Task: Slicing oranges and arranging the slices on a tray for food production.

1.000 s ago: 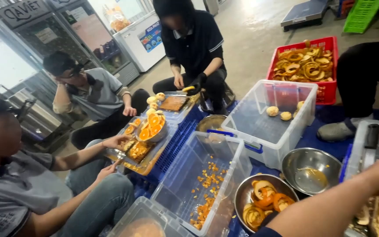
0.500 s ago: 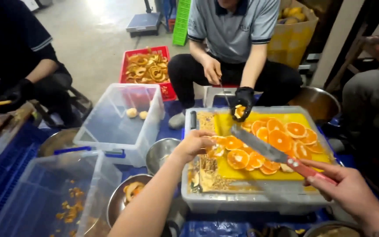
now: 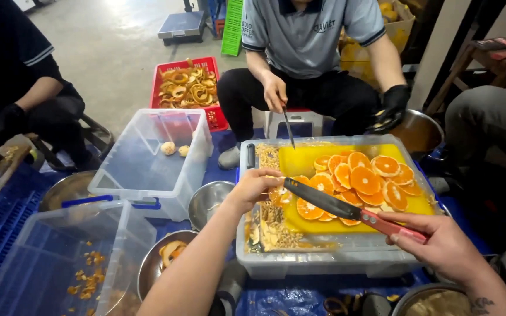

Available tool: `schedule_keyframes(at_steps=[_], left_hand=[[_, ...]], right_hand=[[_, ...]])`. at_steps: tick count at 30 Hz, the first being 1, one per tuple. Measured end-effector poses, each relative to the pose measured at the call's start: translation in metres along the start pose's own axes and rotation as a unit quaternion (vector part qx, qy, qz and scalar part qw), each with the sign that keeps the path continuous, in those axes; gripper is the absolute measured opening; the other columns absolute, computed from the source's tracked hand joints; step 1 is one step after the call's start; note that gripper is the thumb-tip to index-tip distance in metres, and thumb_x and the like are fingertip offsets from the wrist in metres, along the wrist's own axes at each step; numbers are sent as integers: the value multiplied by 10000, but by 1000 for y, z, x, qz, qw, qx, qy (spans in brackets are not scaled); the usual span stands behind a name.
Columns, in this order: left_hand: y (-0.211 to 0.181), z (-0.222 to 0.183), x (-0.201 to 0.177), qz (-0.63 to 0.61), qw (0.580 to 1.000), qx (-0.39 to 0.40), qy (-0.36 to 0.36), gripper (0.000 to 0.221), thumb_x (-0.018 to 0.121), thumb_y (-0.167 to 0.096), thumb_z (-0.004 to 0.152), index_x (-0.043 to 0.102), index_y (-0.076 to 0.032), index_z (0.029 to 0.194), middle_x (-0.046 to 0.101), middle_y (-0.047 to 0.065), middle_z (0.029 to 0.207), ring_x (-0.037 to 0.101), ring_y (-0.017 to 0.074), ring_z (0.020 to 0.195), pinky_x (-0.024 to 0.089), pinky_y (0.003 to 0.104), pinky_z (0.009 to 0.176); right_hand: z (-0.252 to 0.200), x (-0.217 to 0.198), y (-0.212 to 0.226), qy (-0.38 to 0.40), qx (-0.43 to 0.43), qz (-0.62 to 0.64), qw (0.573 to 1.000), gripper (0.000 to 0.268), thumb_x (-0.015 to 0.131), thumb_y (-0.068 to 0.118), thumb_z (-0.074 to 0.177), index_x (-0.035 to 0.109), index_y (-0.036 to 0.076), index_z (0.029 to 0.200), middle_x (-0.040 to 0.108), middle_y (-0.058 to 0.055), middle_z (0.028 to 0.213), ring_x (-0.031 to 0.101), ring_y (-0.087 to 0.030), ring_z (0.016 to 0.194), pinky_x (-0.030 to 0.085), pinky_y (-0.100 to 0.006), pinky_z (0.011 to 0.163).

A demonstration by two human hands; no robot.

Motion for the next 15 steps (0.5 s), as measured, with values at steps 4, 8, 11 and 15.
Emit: schedule_keyframes(at_steps=[4,8,11,15], left_hand=[[0,-1,1,-2,1000,-5,-5,102,691,-28,927,777,-57,975,622,63,748,494,130,609,431,253,568],[13,13,-5,15,1000,-17,-18,112,697,-56,900,768,-78,984,672,58,820,572,125,641,463,239,553],[-3,-3,3,28,999,-30,-18,124,682,-79,907,762,-74,1002,702,73,979,640,154,822,523,263,673],[-10,-12,-3,129,990,-22,-42,136,680,-94,917,760,-99,1027,686,76,895,620,146,734,537,263,672]], right_hand=[[-12,2,24,-35,35,-4,999,466,774,-53,773,850,107,1204,863,-58,1205,758,-98,1109,576,-257,960],[-8,4,21,-61,-21,-17,998,444,757,-18,799,815,116,1219,846,-24,1162,731,-55,1084,560,-216,1002],[-10,-1,17,-50,-19,22,998,461,736,-51,797,802,87,1232,831,-55,1210,721,-84,1123,547,-234,1023],[-14,1,23,-20,27,51,998,503,721,-110,793,808,76,1252,819,-64,1290,707,-98,1184,524,-254,1043]])
Point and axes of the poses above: each hand's wrist, its own z-axis towards the middle knuckle, its own x-axis out of the palm, y = z × x, the point moved 4 cm from there along z, towards the middle knuckle
